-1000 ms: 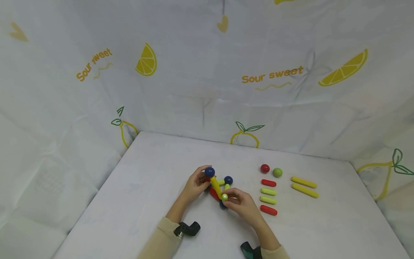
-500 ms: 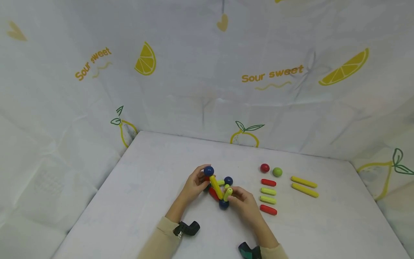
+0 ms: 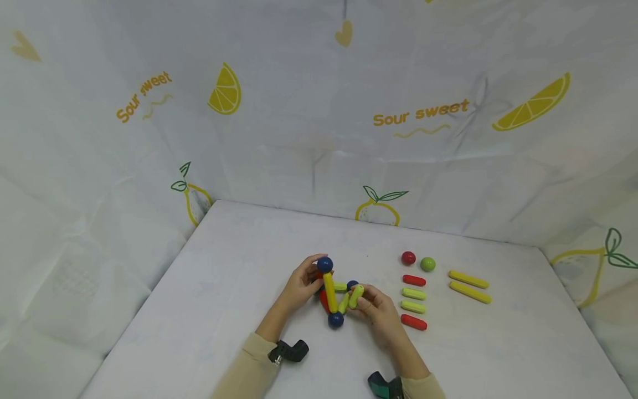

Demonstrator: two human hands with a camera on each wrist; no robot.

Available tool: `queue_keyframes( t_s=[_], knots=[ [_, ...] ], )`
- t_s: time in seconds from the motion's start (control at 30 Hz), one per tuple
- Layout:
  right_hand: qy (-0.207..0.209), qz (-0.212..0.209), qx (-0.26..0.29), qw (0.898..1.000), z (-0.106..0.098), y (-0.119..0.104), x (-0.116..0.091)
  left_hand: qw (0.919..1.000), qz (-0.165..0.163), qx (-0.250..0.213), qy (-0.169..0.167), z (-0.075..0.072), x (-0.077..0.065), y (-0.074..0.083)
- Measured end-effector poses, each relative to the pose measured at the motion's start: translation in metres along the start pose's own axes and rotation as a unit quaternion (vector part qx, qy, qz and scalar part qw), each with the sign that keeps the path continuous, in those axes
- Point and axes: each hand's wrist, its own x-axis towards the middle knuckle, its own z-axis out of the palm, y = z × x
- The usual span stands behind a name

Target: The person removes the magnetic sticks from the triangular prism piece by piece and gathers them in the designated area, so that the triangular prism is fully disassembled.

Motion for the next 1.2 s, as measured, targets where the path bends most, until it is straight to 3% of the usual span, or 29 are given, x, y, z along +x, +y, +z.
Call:
queue_keyframes(
  t_s=[0.2,0.4,0.7,0.97,1.1,1.2],
  knots=[
    [0.03,-0.031,-0.086,0.995,0.004,-0.004,-0.003,0.9999,-0.005,0.01,0.0,-0.001,0.0,0.001],
    [0.051,-0.055,-0.167,0.983,0.004,-0.014,-0.009,0.9997,0.004,0.024,0.003,-0.001,0.001,0.003],
    [0.074,-0.023,-0.203,0.976,-0.02,-0.02,-0.029,0.9997,0.0,0.022,0.003,0.0,-0.001,0.003],
    [0.111,-0.037,-0.325,0.938,-0.052,-0.019,-0.058,0.9997,0.003,0.024,0.001,0.002,-0.005,0.001],
    [0.1,-0.026,-0.371,0.923,-0.069,-0.017,-0.068,0.9997,-0.003,0.024,0.0,0.001,-0.006,0.001],
    [0.093,-0.012,-0.413,0.906,-0.08,-0.015,-0.069,0.9995,0.008,0.03,0.002,0.0,-0.004,0.001]
  ],
)
